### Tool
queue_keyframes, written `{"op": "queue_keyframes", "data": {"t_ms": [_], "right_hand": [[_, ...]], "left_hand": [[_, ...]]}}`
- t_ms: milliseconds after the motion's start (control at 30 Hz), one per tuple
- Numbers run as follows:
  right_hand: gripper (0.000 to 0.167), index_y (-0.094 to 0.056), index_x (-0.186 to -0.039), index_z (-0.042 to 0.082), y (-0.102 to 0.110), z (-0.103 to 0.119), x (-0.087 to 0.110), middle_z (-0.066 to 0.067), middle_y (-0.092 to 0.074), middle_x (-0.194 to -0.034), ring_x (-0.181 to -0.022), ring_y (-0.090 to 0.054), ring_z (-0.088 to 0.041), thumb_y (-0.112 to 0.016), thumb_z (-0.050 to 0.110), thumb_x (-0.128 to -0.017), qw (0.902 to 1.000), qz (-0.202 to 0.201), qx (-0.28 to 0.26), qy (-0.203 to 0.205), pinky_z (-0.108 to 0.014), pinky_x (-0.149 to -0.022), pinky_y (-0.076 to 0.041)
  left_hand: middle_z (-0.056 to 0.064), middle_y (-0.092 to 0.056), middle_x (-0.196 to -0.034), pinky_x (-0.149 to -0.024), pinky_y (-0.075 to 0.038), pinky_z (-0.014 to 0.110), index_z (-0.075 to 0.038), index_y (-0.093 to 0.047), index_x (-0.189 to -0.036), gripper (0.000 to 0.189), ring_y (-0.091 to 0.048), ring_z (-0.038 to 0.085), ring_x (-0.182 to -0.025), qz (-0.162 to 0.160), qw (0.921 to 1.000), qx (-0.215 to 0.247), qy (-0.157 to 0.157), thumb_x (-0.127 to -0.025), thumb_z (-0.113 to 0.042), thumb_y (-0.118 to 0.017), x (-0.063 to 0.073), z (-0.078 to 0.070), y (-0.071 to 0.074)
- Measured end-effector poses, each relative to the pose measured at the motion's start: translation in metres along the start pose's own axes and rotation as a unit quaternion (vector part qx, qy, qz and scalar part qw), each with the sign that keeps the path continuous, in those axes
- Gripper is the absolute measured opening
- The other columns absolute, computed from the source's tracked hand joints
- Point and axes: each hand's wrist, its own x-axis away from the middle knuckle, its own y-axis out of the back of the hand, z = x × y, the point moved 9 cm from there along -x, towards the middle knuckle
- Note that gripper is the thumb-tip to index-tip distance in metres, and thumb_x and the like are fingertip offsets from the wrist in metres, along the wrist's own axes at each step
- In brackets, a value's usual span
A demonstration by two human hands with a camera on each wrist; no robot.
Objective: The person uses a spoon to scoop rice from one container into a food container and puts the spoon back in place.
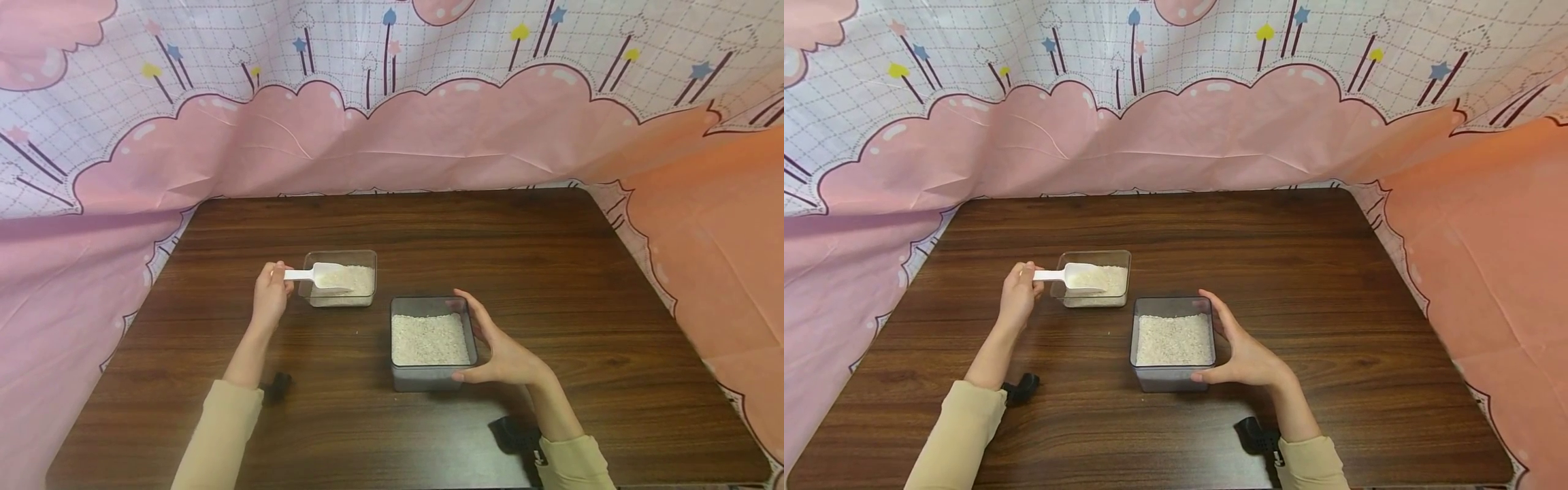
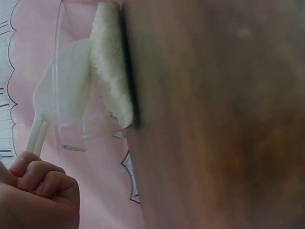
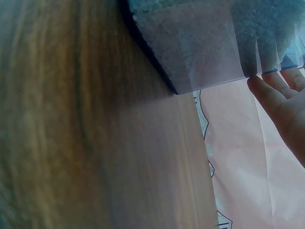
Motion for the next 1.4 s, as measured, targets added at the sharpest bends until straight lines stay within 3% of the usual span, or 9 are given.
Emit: {"op": "queue_keyframes", "data": {"t_ms": [200,467,600,800,933,1033,1133,1267,1400], "right_hand": [[0.121,-0.005,-0.156,0.028,0.000,-0.002,0.000,-0.015,-0.009,-0.159,-0.146,-0.004,-0.038,-0.088,0.011,-0.069,1.0000,0.000,-0.002,-0.004,-0.070,-0.108,-0.014],[0.120,-0.006,-0.156,0.026,0.001,-0.002,0.000,-0.013,-0.017,-0.156,-0.147,-0.006,-0.037,-0.088,0.010,-0.069,1.0000,-0.001,-0.002,0.003,-0.072,-0.106,-0.014],[0.121,-0.005,-0.156,0.020,0.001,-0.002,0.000,-0.012,-0.018,-0.155,-0.146,-0.007,-0.037,-0.088,0.010,-0.069,1.0000,-0.002,-0.001,0.003,-0.072,-0.106,-0.014],[0.121,-0.005,-0.156,0.021,0.000,-0.002,0.000,-0.013,-0.018,-0.155,-0.146,-0.007,-0.036,-0.088,0.010,-0.069,1.0000,0.000,0.001,0.010,-0.072,-0.106,-0.014],[0.122,-0.005,-0.156,0.023,0.001,-0.002,0.000,-0.012,-0.019,-0.155,-0.146,-0.009,-0.036,-0.089,0.009,-0.068,0.9999,-0.001,0.002,0.014,-0.071,-0.106,-0.015],[0.122,-0.005,-0.156,0.023,0.001,-0.002,0.000,-0.012,-0.019,-0.155,-0.146,-0.010,-0.037,-0.089,0.009,-0.068,0.9999,-0.002,0.002,0.013,-0.070,-0.107,-0.015],[0.122,-0.005,-0.156,0.024,0.000,-0.001,0.000,-0.013,-0.018,-0.155,-0.145,-0.010,-0.038,-0.088,0.009,-0.069,0.9999,-0.001,0.004,0.012,-0.070,-0.107,-0.015],[0.122,-0.005,-0.156,0.024,-0.001,0.001,0.000,-0.012,-0.019,-0.155,-0.146,-0.011,-0.034,-0.088,0.009,-0.069,0.9999,0.001,0.005,0.014,-0.061,-0.111,-0.018],[0.123,-0.005,-0.156,0.024,-0.001,0.002,0.000,-0.009,-0.021,-0.154,-0.146,-0.015,-0.026,-0.089,0.008,-0.068,0.9998,0.002,0.004,0.017,-0.032,-0.114,-0.022]], "left_hand": [[-0.003,-0.042,-0.061,-0.049,-0.026,0.023,0.004,-0.053,-0.102,0.035,-0.033,0.006,-0.052,0.017,0.9939,-0.106,-0.024,-0.108,-0.024,-0.034,-0.006,-0.016,-0.002],[0.008,-0.053,-0.066,-0.048,-0.030,0.027,0.006,-0.055,-0.103,0.034,-0.038,0.014,-0.052,0.038,0.9737,-0.211,-0.077,-0.107,-0.020,-0.034,-0.012,-0.041,-0.010],[0.008,-0.047,-0.066,-0.049,-0.033,0.033,0.006,-0.053,-0.104,0.034,-0.039,0.020,-0.053,0.060,0.9544,-0.277,-0.095,-0.107,-0.021,-0.033,-0.013,-0.055,-0.016],[0.010,-0.049,-0.062,-0.049,-0.037,0.039,0.002,-0.049,-0.103,0.034,-0.048,0.027,-0.055,0.076,0.9130,-0.375,-0.142,-0.107,-0.025,-0.029,-0.001,-0.083,-0.023],[0.005,-0.043,-0.055,-0.044,-0.034,0.035,0.001,-0.048,-0.101,0.032,-0.042,0.022,-0.047,0.067,0.8993,-0.390,-0.187,-0.108,-0.023,-0.029,0.014,-0.104,-0.026],[0.005,-0.044,-0.054,-0.044,-0.031,0.034,0.001,-0.048,-0.101,0.030,-0.038,0.018,-0.045,0.043,0.9066,-0.360,-0.216,-0.107,-0.022,-0.030,0.027,-0.121,-0.023],[0.007,-0.050,-0.057,-0.045,-0.032,0.030,0.002,-0.051,-0.099,0.028,-0.039,0.013,-0.046,0.005,0.9359,-0.269,-0.228,-0.107,-0.018,-0.034,0.038,-0.135,-0.015],[0.001,-0.043,-0.053,-0.042,-0.025,0.019,0.004,-0.053,-0.093,0.028,-0.033,0.003,-0.045,-0.014,0.9785,-0.055,-0.198,-0.106,-0.016,-0.037,0.051,-0.145,-0.007],[-0.006,-0.034,-0.051,-0.043,-0.020,0.020,-0.002,-0.053,-0.089,0.030,-0.027,0.003,-0.046,0.024,0.9834,0.114,-0.139,-0.107,-0.019,-0.036,0.064,-0.149,-0.015]]}}
